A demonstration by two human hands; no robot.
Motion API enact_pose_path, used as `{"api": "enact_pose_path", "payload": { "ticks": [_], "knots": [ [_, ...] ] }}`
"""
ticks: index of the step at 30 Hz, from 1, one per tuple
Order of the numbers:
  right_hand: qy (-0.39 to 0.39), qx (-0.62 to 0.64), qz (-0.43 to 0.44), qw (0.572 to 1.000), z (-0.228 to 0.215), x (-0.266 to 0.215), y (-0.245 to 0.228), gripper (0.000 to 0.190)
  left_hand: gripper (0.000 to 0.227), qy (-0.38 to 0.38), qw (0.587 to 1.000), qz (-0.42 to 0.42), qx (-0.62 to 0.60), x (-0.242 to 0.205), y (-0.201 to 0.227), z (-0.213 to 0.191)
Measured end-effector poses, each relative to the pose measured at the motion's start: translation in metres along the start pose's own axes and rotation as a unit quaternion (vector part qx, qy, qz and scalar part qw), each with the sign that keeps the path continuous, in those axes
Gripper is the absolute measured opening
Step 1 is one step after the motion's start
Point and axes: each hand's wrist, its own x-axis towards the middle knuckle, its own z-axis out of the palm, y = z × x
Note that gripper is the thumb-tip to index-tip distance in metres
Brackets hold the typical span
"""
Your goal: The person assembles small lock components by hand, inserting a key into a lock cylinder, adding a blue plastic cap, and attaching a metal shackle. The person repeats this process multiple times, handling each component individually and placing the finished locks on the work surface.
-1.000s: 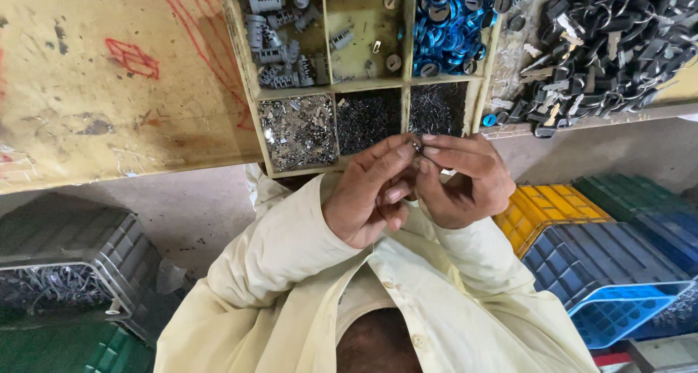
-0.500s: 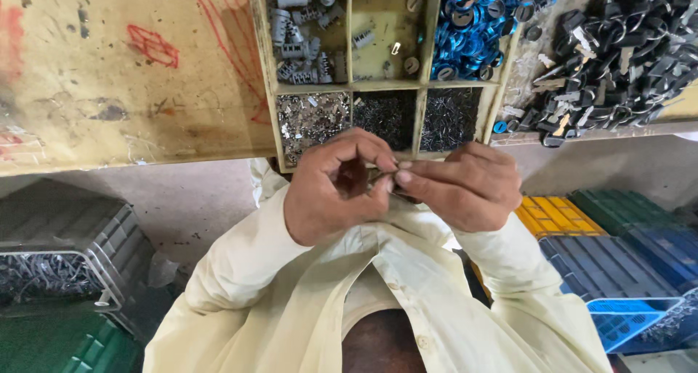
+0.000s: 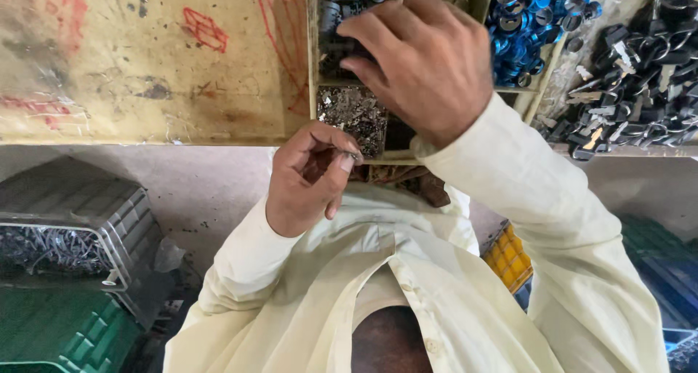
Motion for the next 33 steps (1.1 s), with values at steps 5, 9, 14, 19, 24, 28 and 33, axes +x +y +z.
{"api": "enact_pose_path", "payload": {
  "ticks": [5, 9, 14, 19, 24, 28, 33],
  "knots": [
    [-0.030, 0.072, 0.033, 0.996, -0.010, -0.026, -0.002, 0.039, 0.015, 0.000, 0.992, 0.125, 0.036, 0.001, 0.004, 0.006],
    [0.006, 0.522, 0.195, 0.830, -0.023, -0.093, -0.011, 0.018, 0.012, -0.138, 0.986, 0.060, -0.072, 0.017, 0.003, 0.022],
    [0.186, 0.623, 0.271, 0.710, 0.015, -0.160, -0.031, 0.018, 0.013, -0.182, 0.948, -0.076, -0.250, 0.031, -0.002, 0.049],
    [0.189, 0.612, 0.313, 0.702, 0.028, -0.187, -0.029, 0.024, 0.013, -0.184, 0.966, -0.051, -0.175, 0.031, -0.001, 0.051],
    [0.112, 0.491, 0.298, 0.811, 0.019, -0.180, -0.020, 0.024, 0.012, -0.172, 0.980, -0.019, -0.097, 0.028, 0.002, 0.049],
    [0.085, 0.409, 0.272, 0.867, 0.010, -0.167, -0.017, 0.024, 0.016, -0.133, 0.990, -0.011, -0.054, 0.028, 0.002, 0.050],
    [0.055, 0.327, 0.238, 0.913, -0.005, -0.150, -0.021, 0.028, 0.023, -0.094, 0.994, 0.019, 0.044, 0.028, 0.000, 0.047]
  ]
}}
